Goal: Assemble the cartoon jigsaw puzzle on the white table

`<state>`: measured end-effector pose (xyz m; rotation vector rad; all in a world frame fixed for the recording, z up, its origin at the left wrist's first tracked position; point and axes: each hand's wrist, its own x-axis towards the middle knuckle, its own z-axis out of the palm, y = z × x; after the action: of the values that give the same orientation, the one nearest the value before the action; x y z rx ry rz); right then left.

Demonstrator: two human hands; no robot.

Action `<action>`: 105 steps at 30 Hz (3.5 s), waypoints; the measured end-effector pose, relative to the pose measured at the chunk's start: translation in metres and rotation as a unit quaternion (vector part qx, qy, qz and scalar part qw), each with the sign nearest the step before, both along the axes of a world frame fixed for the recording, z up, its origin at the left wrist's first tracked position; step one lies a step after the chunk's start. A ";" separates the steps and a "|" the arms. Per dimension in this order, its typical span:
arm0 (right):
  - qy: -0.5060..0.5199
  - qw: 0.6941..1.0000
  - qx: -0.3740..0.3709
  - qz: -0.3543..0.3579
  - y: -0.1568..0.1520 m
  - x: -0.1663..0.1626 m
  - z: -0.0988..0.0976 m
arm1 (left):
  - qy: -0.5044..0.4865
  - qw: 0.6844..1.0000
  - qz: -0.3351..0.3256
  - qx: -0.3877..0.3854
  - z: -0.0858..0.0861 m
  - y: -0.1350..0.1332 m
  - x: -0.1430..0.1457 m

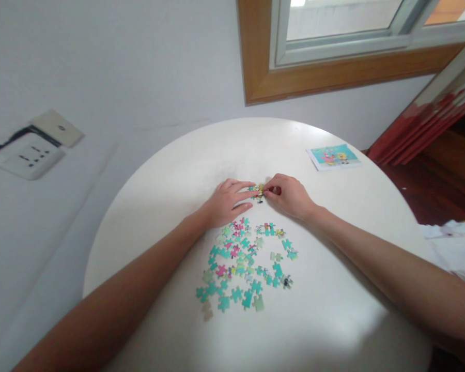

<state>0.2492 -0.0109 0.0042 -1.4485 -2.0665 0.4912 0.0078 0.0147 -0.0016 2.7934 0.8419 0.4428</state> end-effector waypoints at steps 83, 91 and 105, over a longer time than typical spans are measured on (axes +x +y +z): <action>0.279 0.944 -0.086 0.154 0.000 -0.013 -0.011 | -0.187 0.982 -0.018 0.019 0.004 0.001 0.006; 0.276 0.960 0.032 -0.015 0.006 -0.008 -0.008 | -0.112 0.991 0.067 0.005 0.003 -0.002 0.006; 0.224 0.974 0.028 -0.024 0.005 -0.007 -0.009 | -0.112 0.993 0.038 0.002 -0.001 0.001 0.004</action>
<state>0.2424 -0.0060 -0.0047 -1.2179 -1.6691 0.6657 0.0122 0.0156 -0.0023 2.6551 0.8982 0.7545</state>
